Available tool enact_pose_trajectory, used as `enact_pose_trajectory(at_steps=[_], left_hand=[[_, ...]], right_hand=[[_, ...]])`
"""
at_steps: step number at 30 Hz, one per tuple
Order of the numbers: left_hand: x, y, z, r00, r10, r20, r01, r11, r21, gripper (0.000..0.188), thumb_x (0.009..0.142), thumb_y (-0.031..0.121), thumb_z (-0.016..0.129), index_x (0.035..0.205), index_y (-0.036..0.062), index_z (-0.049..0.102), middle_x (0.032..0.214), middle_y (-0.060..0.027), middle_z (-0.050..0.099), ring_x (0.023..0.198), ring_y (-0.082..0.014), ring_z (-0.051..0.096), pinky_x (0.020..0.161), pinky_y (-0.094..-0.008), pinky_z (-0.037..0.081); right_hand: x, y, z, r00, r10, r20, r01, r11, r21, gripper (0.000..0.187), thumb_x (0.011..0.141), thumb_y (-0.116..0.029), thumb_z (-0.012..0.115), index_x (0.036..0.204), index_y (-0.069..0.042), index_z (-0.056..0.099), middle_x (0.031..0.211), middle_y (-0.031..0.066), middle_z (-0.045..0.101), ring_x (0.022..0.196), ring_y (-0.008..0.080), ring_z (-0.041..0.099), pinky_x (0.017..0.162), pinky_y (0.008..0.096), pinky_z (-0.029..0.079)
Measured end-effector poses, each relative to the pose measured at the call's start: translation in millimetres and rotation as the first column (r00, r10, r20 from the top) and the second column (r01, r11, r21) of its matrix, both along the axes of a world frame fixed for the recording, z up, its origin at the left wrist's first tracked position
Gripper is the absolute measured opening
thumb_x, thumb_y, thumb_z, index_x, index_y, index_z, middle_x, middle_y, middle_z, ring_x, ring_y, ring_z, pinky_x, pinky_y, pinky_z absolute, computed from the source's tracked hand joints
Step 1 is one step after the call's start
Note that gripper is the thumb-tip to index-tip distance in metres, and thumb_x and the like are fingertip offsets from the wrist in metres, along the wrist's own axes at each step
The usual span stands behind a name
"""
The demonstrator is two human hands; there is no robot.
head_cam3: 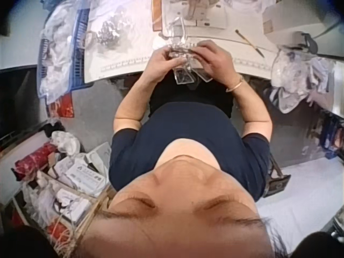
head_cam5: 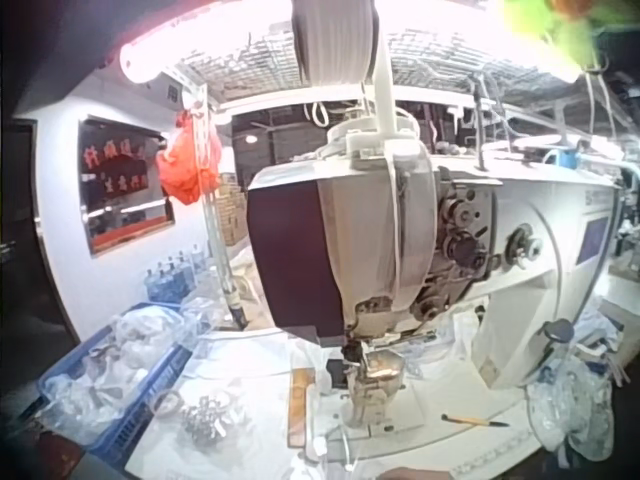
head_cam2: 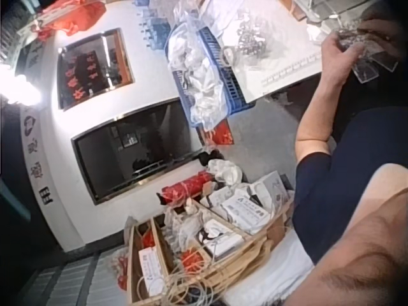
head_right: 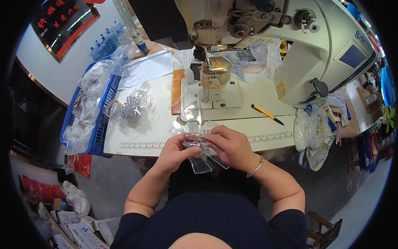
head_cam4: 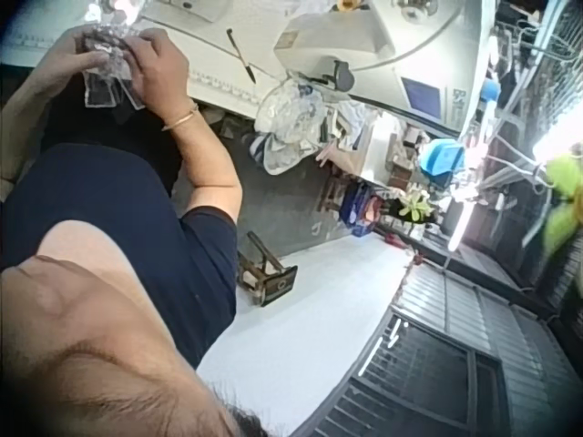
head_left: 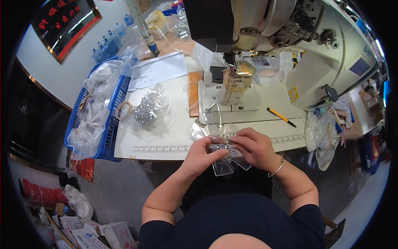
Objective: The person assembles small, clear plastic bags containing silver star-shaped decorations. They place the bags under a sewing machine needle to stitch them shut, then use scissors to trim the excess thread. The process is repeated for multiple bags throughout the clip.
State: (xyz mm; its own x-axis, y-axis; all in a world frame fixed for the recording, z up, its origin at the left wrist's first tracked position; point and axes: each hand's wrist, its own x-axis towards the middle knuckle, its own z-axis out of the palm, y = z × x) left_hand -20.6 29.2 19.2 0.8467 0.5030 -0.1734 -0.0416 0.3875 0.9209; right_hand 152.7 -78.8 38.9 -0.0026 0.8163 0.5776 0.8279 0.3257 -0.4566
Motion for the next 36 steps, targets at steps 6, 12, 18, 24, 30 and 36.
enact_pose_trajectory(at_steps=[6,12,18,24,30,36], left_hand=[[0,0,-4,1.0,-0.008,-0.021,0.008,0.999,0.038,0.03,0.079,0.003,0.068,0.106,-0.0036,0.056,0.097,-0.0083,0.063,0.087,-0.0128,0.061,0.079,-0.0261,0.05],[1,1,-9,0.999,-0.018,-0.031,0.018,1.0,0.008,0.03,0.079,0.003,0.067,0.106,-0.0031,0.056,0.097,-0.0077,0.063,0.086,-0.0124,0.061,0.078,-0.0261,0.05],[-3,3,-7,1.0,-0.012,-0.002,0.012,0.998,-0.056,0.031,0.079,0.002,0.068,0.107,-0.0018,0.056,0.097,-0.0075,0.062,0.087,-0.0128,0.061,0.078,-0.0262,0.05],[-2,-10,-4,0.992,0.065,0.111,-0.073,0.995,0.068,0.034,0.079,0.003,0.068,0.11,-0.0022,0.053,0.102,-0.007,0.06,0.093,-0.0117,0.058,0.08,-0.0248,0.048],[-4,-8,3,0.974,0.086,0.212,-0.067,0.993,-0.095,0.038,0.083,0.004,0.063,0.118,-0.0039,0.051,0.106,-0.0089,0.061,0.095,-0.0116,0.057,0.084,-0.0253,0.046],[-7,-8,4,0.985,0.071,0.155,-0.093,0.986,0.137,0.033,0.089,0.006,0.055,0.12,-0.0038,0.051,0.108,-0.0093,0.06,0.097,-0.0126,0.057,0.086,-0.0261,0.046]], right_hand=[[2,1,-1,0.999,0.007,0.043,-0.007,1.0,-0.002,0.025,0.071,-0.008,0.07,0.095,-0.007,0.063,0.086,0.0059,0.059,0.071,0.0223,0.061,0.058,0.0309,0.05],[3,-2,-5,0.994,-0.008,0.106,0.004,0.999,0.043,0.024,0.072,-0.008,0.071,0.095,-0.007,0.063,0.085,0.006,0.059,0.069,0.0222,0.061,0.057,0.0306,0.049],[14,-7,2,0.97,-0.047,-0.239,0.056,0.998,0.03,0.028,0.073,-0.013,0.073,0.096,-0.003,0.061,0.084,0.0069,0.058,0.067,0.0195,0.058,0.058,0.025,0.046],[-5,-9,-17,0.559,-0.261,-0.787,-0.018,0.945,-0.326,0.032,0.071,-0.018,0.078,0.093,-0.002,0.06,0.08,-0.0003,0.057,0.07,0.0057,0.05,0.062,0.02,0.042],[-15,8,-7,0.398,-0.22,-0.891,-0.158,0.94,-0.303,0.013,0.076,-0.007,0.072,0.085,-0.003,0.063,0.072,-0.0025,0.059,0.066,0.0046,0.051,0.058,0.0216,0.042],[-13,10,-2,0.865,-0.044,-0.5,0.025,0.999,-0.045,0.016,0.071,0.001,0.068,0.086,-0.005,0.065,0.078,0.0056,0.059,0.066,0.0139,0.058,0.056,0.0252,0.046]])
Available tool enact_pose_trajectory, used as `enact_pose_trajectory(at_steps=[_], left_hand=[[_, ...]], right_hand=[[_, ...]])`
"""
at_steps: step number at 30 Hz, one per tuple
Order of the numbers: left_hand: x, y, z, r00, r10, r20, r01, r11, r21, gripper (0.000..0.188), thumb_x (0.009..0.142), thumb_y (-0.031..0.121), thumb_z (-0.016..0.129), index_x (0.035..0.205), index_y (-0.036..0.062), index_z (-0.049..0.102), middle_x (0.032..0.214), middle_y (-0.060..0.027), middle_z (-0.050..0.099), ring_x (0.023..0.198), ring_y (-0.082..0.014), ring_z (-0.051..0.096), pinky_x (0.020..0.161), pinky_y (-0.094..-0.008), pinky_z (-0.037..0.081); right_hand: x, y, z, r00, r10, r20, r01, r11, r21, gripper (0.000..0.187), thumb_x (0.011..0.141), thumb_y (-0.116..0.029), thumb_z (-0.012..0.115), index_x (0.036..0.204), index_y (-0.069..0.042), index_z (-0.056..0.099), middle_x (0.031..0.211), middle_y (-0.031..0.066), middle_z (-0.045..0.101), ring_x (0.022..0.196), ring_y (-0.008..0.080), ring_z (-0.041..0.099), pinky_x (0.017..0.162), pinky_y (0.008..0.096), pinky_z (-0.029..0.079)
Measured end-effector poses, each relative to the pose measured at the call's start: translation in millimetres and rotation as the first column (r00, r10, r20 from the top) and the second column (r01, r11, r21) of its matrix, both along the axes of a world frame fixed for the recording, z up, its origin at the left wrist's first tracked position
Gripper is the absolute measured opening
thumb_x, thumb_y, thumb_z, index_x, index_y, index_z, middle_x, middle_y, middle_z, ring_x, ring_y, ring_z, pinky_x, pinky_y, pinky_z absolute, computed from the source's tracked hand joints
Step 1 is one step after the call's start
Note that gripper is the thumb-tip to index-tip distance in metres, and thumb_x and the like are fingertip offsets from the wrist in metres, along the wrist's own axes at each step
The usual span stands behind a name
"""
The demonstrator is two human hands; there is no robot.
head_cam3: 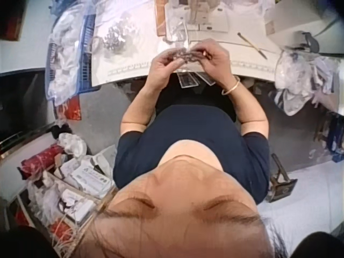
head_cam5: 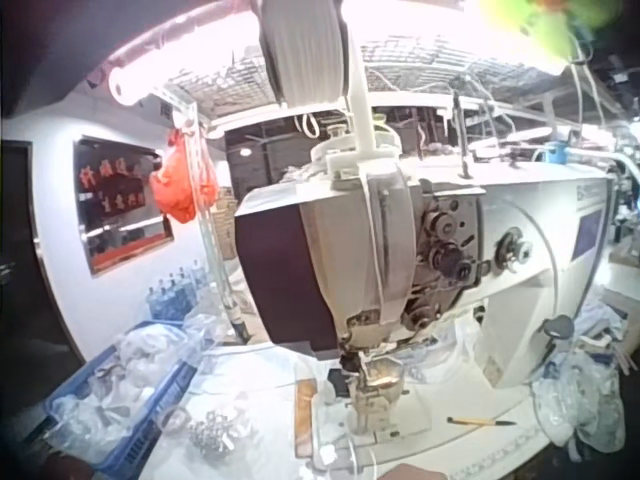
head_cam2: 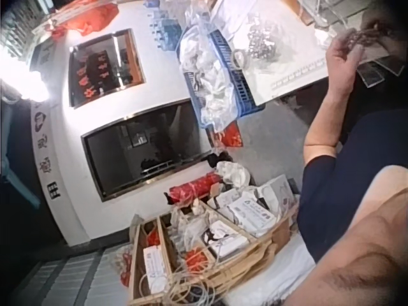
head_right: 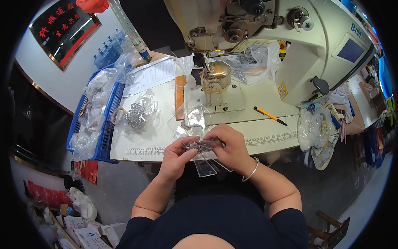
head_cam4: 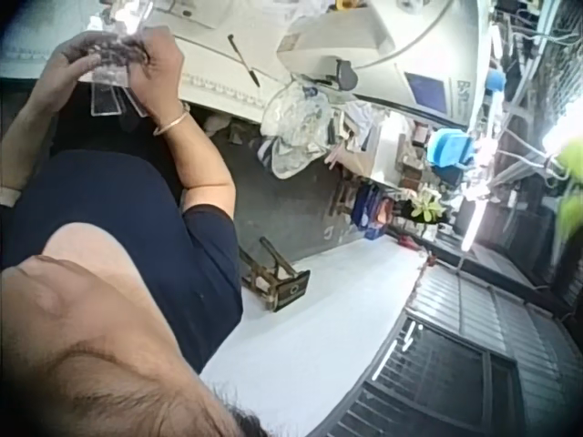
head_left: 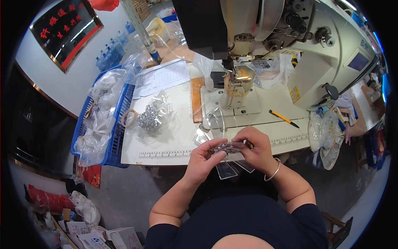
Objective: The person assembles small, clear plastic bags containing silver star-shaped decorations. They place the bags under a sewing machine needle to stitch them shut, then use scissors to trim the excess thread. The process is repeated for multiple bags throughout the clip.
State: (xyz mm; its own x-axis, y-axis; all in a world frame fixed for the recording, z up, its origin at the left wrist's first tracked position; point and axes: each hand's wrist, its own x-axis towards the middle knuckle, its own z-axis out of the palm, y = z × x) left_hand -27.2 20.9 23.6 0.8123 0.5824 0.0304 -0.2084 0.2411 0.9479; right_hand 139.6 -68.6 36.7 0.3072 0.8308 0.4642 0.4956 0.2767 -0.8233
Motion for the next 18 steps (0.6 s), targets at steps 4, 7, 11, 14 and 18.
enact_pose_trajectory(at_steps=[4,7,11,14,18], left_hand=[[0,-5,7,0.99,0.038,0.136,0.021,0.914,-0.405,0.031,0.088,0.005,0.057,0.118,-0.002,0.052,0.115,-0.0097,0.057,0.099,-0.0138,0.057,0.086,-0.0265,0.046],[1,-9,5,0.989,0.013,0.146,0.054,0.894,-0.445,0.027,0.087,0.003,0.058,0.113,0.0002,0.053,0.11,-0.01,0.058,0.101,-0.0146,0.056,0.087,-0.0281,0.046],[1,-13,-4,0.987,0.073,0.141,-0.023,0.945,-0.326,0.028,0.085,0.001,0.06,0.111,0.0008,0.05,0.11,-0.0104,0.056,0.101,-0.0143,0.055,0.086,-0.0268,0.046],[5,-14,-7,0.994,0.067,0.088,-0.043,0.968,-0.247,0.034,0.082,-0.001,0.062,0.113,0.001,0.047,0.11,-0.0104,0.054,0.099,-0.0139,0.054,0.086,-0.0263,0.047],[7,-20,-2,0.996,0.088,-0.024,-0.09,0.994,-0.06,0.04,0.081,-0.003,0.062,0.115,0.0014,0.042,0.106,-0.0098,0.052,0.097,-0.0131,0.054,0.083,-0.0249,0.048]], right_hand=[[0,-4,7,0.9,-0.041,0.433,-0.081,0.963,0.258,0.029,0.063,0.002,0.07,0.09,-0.008,0.066,0.084,0.0064,0.059,0.07,0.0209,0.061,0.058,0.0279,0.05],[1,-3,-1,0.854,-0.019,0.519,-0.195,0.915,0.354,0.033,0.062,0.003,0.07,0.093,-0.01,0.067,0.089,0.0055,0.059,0.071,0.0207,0.062,0.058,0.0253,0.051],[7,-9,2,0.951,0.235,0.2,-0.26,0.959,0.109,0.033,0.068,0.004,0.069,0.098,-0.008,0.064,0.102,0.0072,0.057,0.076,0.0114,0.059,0.054,0.0196,0.047],[5,-12,11,0.924,0.205,-0.322,-0.241,0.968,-0.074,0.047,0.07,0.003,0.07,0.114,-0.004,0.055,0.108,0.0107,0.056,0.083,0.0118,0.058,0.059,0.0194,0.045],[-2,1,18,0.959,0.124,-0.256,-0.185,0.956,-0.23,0.046,0.076,-0.005,0.071,0.116,0.0,0.049,0.08,0.0052,0.065,0.064,0.0072,0.058,0.057,0.0188,0.044]])
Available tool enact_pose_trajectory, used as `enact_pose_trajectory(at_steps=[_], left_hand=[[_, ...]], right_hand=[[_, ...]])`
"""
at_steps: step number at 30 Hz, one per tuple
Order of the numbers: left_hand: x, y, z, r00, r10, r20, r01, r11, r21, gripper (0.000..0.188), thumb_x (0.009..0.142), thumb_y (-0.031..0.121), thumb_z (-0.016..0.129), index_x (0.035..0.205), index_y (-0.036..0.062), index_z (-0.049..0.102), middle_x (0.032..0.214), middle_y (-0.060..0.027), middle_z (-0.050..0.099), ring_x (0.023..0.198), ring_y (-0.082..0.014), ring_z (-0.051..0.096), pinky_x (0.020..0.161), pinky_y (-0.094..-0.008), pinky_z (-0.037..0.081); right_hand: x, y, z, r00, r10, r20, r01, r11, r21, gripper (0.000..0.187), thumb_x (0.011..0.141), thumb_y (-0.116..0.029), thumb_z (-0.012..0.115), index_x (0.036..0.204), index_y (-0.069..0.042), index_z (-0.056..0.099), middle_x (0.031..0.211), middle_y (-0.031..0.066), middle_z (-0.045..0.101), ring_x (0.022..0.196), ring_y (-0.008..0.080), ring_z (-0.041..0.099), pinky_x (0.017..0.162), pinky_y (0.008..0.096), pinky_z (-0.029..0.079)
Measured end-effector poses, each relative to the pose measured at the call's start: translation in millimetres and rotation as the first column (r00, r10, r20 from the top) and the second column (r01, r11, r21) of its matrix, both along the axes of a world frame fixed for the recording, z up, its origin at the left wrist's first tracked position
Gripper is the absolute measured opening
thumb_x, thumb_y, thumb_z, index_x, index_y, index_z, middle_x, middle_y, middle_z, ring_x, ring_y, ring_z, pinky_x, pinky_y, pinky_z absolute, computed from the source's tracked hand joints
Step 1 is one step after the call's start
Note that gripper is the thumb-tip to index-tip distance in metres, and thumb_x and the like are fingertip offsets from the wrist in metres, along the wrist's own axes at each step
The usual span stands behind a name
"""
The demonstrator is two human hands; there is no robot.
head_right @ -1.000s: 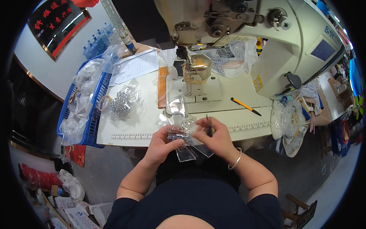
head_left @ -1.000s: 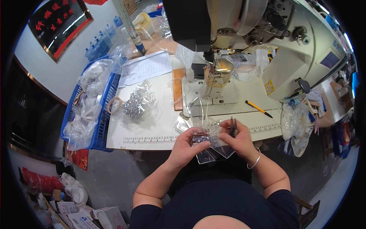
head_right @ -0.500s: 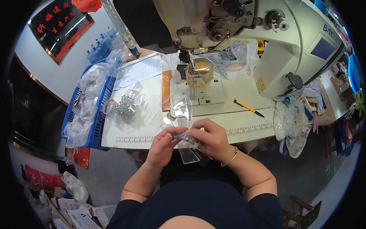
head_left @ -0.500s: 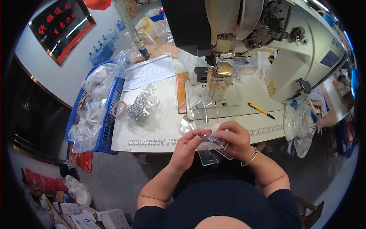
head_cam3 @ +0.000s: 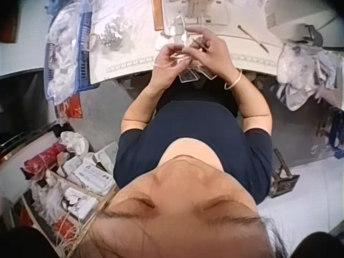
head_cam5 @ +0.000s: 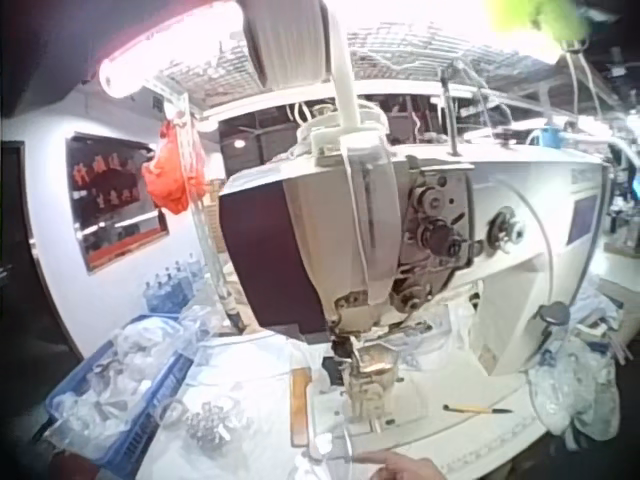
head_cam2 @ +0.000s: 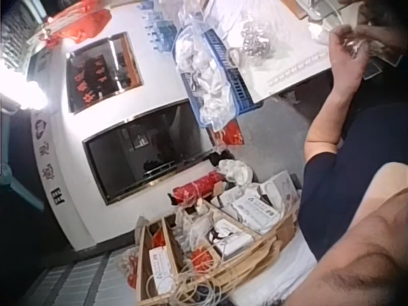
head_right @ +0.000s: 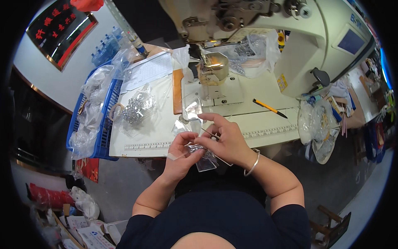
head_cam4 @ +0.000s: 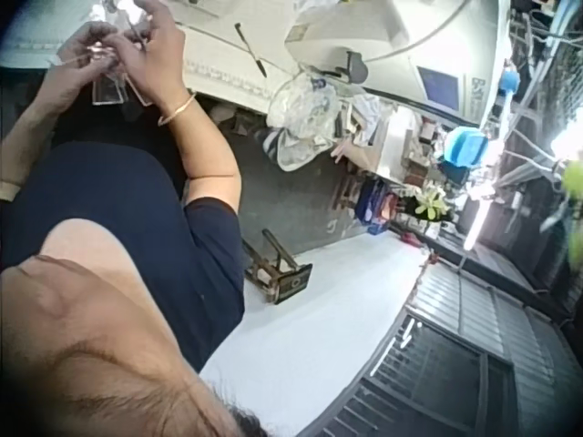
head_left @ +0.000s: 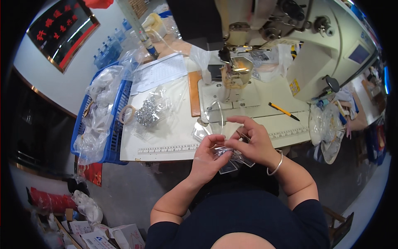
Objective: The person assembles small, clear plastic bags containing silver star-shaped decorations. They place the bags under a sewing machine needle to stitch them shut, then use scissors to trim the excess thread. The process is repeated for multiple bags throughout the clip.
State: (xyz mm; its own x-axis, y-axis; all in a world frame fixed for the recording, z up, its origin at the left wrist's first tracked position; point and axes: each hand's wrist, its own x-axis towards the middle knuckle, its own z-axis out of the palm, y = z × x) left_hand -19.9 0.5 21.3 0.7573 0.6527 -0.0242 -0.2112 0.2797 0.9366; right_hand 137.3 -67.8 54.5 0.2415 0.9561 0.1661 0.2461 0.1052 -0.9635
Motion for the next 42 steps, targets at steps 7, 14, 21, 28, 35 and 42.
enact_pose_trajectory(at_steps=[7,14,21,28,35,42], left_hand=[[2,-4,2,0.992,0.094,-0.089,-0.085,0.991,0.099,0.041,0.078,-0.009,0.063,0.112,0.0012,0.041,0.102,-0.0089,0.05,0.097,-0.0126,0.054,0.078,-0.0225,0.052],[4,-9,0,0.979,0.167,-0.114,-0.134,0.958,0.255,0.043,0.078,-0.009,0.063,0.113,0.0024,0.04,0.102,-0.0088,0.051,0.097,-0.0129,0.055,0.073,-0.0213,0.052],[4,-9,-11,0.979,0.188,-0.076,-0.149,0.922,0.357,0.047,0.078,-0.008,0.063,0.116,0.0034,0.038,0.103,-0.009,0.051,0.097,-0.0137,0.056,0.073,-0.0222,0.052],[2,-5,-6,0.884,0.436,0.167,-0.413,0.562,0.717,0.081,0.071,0.01,0.078,0.134,0.0048,0.026,0.117,-0.0153,0.048,0.115,-0.026,0.046,0.084,-0.0325,0.05],[-1,11,-5,0.922,0.384,0.04,-0.276,0.583,0.764,0.046,0.066,0.012,0.08,0.105,0.0057,0.057,0.103,-0.0101,0.056,0.104,-0.03,0.052,0.089,-0.0391,0.042],[-3,17,1,0.927,0.375,0.028,-0.249,0.557,0.793,0.036,0.066,-0.001,0.075,0.098,0.0077,0.061,0.088,-0.0057,0.057,0.103,-0.0281,0.053,0.089,-0.0382,0.042]], right_hand=[[-7,8,-8,0.955,-0.154,-0.253,0.152,0.988,-0.028,0.04,0.077,-0.001,0.067,0.113,0.002,0.048,0.073,0.0051,0.061,0.066,0.0091,0.059,0.061,0.022,0.048],[-7,9,-14,0.931,-0.183,-0.317,0.181,0.983,-0.036,0.04,0.078,-0.004,0.067,0.113,0.001,0.047,0.075,0.0061,0.061,0.067,0.009,0.058,0.061,0.0216,0.046],[-9,9,-10,0.895,-0.195,-0.401,0.176,0.981,-0.085,0.038,0.08,-0.003,0.065,0.113,0.0,0.046,0.076,0.0063,0.062,0.065,0.0101,0.06,0.06,0.0225,0.048],[-8,10,-8,0.906,-0.271,-0.325,0.259,0.963,-0.079,0.038,0.08,-0.006,0.067,0.112,0.0,0.048,0.074,0.0065,0.063,0.065,0.0099,0.06,0.059,0.0221,0.048],[-10,13,-8,0.971,-0.236,-0.048,0.236,0.972,0.004,0.038,0.079,-0.006,0.068,0.112,-0.001,0.05,0.073,0.0036,0.063,0.069,0.0063,0.058,0.063,0.0184,0.045],[-4,22,23,0.969,-0.126,-0.212,0.092,0.983,-0.161,0.031,0.083,-0.01,0.064,0.11,-0.002,0.052,0.072,0.006,0.066,0.061,0.0071,0.058,0.052,0.0199,0.044]])
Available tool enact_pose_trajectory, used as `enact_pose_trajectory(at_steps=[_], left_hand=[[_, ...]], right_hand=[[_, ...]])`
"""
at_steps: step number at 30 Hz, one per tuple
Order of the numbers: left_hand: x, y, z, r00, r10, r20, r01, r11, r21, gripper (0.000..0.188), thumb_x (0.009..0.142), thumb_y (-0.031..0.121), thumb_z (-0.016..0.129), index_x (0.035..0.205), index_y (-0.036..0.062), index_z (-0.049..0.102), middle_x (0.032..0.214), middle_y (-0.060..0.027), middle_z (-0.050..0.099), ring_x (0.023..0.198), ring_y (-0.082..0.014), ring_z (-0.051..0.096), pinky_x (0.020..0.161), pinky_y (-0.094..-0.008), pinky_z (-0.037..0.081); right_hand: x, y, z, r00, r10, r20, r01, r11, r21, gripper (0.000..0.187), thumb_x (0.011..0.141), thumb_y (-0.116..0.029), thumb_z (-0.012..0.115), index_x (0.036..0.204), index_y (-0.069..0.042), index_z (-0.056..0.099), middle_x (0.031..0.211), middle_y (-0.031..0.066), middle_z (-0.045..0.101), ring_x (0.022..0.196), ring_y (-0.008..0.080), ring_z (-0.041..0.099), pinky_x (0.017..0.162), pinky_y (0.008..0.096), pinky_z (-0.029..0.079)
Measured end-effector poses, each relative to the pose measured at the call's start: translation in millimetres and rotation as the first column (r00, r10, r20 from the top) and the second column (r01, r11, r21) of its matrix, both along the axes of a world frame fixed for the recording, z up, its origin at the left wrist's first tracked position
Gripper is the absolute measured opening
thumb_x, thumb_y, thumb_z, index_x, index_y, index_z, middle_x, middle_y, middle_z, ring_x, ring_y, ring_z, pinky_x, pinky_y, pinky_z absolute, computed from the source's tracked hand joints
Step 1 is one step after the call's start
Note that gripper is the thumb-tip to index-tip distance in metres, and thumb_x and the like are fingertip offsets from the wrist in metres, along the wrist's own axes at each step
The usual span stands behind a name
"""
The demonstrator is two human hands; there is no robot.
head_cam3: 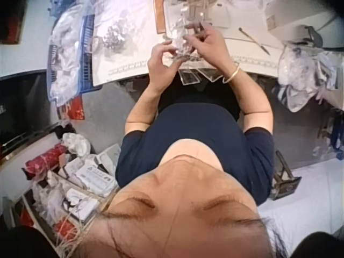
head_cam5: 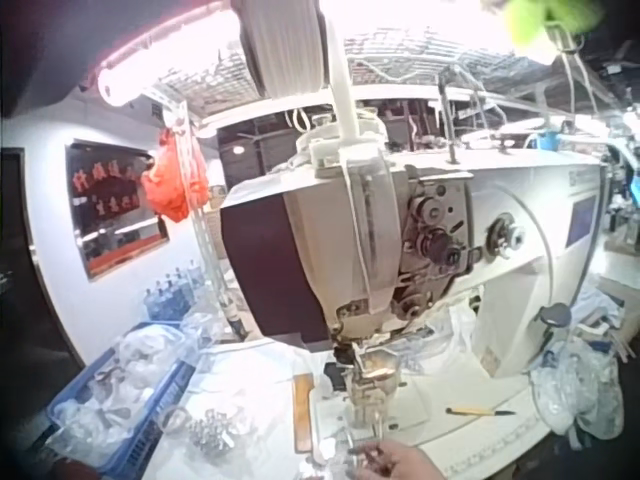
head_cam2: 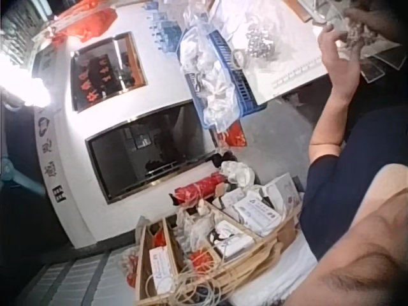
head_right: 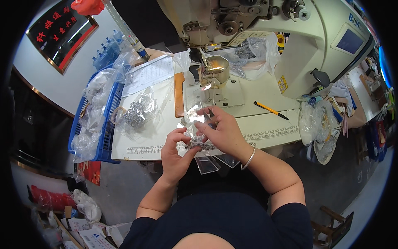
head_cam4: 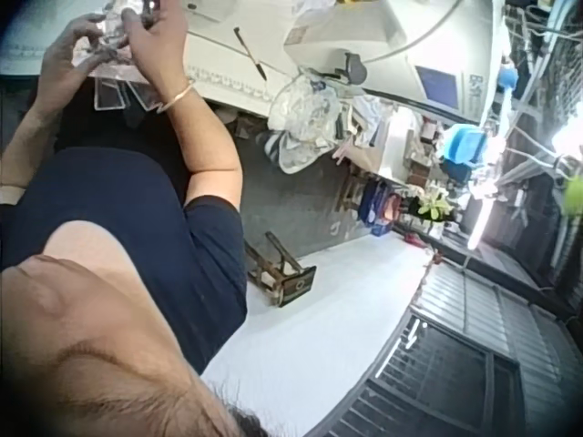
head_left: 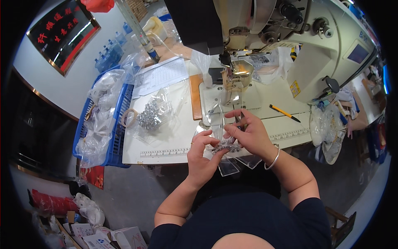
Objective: The person assembles small, clear plastic bags containing silver star-shaped decorations. They place the bags under a sewing machine needle to stitch them shut, then use scissors to trim the excess thread. The process is repeated for multiple bags throughout the clip.
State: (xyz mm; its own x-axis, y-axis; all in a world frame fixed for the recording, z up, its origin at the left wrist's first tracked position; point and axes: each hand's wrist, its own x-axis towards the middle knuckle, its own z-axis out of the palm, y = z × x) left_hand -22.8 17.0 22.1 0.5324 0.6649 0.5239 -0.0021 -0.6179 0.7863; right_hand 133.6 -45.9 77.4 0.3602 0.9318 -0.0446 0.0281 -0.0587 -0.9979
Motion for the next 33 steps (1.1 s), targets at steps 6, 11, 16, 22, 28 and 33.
enact_pose_trajectory(at_steps=[6,11,16,22,28,33], left_hand=[[-2,2,-13,0.988,0.101,0.115,-0.116,0.984,0.134,0.026,0.065,-0.008,0.071,0.081,0.012,0.066,0.103,-0.0068,0.051,0.115,-0.03,0.046,0.095,-0.0402,0.039],[-1,2,-25,0.949,-0.02,0.315,0.075,0.984,-0.164,0.036,0.064,-0.012,0.07,0.092,0.0083,0.061,0.12,-0.0112,0.042,0.116,-0.0268,0.048,0.098,-0.0375,0.039],[0,-13,-14,0.865,0.013,0.502,0.266,0.836,-0.48,0.054,0.066,-0.014,0.067,0.113,0.0034,0.048,0.1,-0.0098,0.055,0.108,-0.0249,0.054,0.094,-0.0341,0.043],[-16,19,-11,0.958,-0.096,0.271,0.027,0.968,0.248,0.032,0.063,-0.006,0.073,0.09,0.0104,0.067,0.087,-0.0054,0.056,0.093,-0.0259,0.062,0.087,-0.0413,0.048],[-33,24,3,0.986,0.005,0.169,-0.125,0.697,0.706,0.026,0.065,0.001,0.072,0.083,0.0193,0.069,0.088,-0.0014,0.044,0.093,-0.024,0.063,0.093,-0.0446,0.044],[-28,23,-1,0.988,0.025,0.151,-0.13,0.655,0.744,0.025,0.068,0.006,0.071,0.088,0.0212,0.068,0.087,-0.0011,0.042,0.095,-0.0228,0.062,0.097,-0.0468,0.04]], right_hand=[[-3,0,-6,0.999,0.024,-0.022,-0.021,0.991,0.131,0.026,0.086,-0.01,0.061,0.109,-0.003,0.052,0.075,0.0061,0.066,0.064,0.0082,0.061,0.048,0.0183,0.042],[-6,-5,-12,0.991,0.127,-0.033,-0.114,0.956,0.269,0.018,0.087,-0.004,0.058,0.105,0.0,0.054,0.081,0.009,0.065,0.078,0.0136,0.066,0.069,0.0245,0.051],[1,-4,-28,0.98,0.194,0.048,-0.197,0.894,0.402,0.009,0.087,-0.002,0.058,0.096,-0.001,0.056,0.088,0.0071,0.065,0.082,0.0107,0.064,0.073,0.0242,0.05],[24,-14,-17,0.703,0.049,0.71,-0.486,0.761,0.429,0.031,0.069,-0.006,0.072,0.099,-0.009,0.064,0.09,0.0042,0.065,0.083,0.0239,0.06,0.072,0.032,0.049],[65,-38,-48,0.693,-0.165,0.702,0.109,0.986,0.125,0.039,0.074,-0.012,0.072,0.109,-0.003,0.058,0.093,0.0093,0.058,0.079,0.0243,0.059,0.072,0.031,0.049],[21,-50,-8,0.797,-0.061,0.601,-0.129,0.955,0.268,0.037,0.076,-0.01,0.071,0.11,-0.004,0.06,0.096,0.0093,0.055,0.077,0.02,0.058,0.068,0.0281,0.047]])
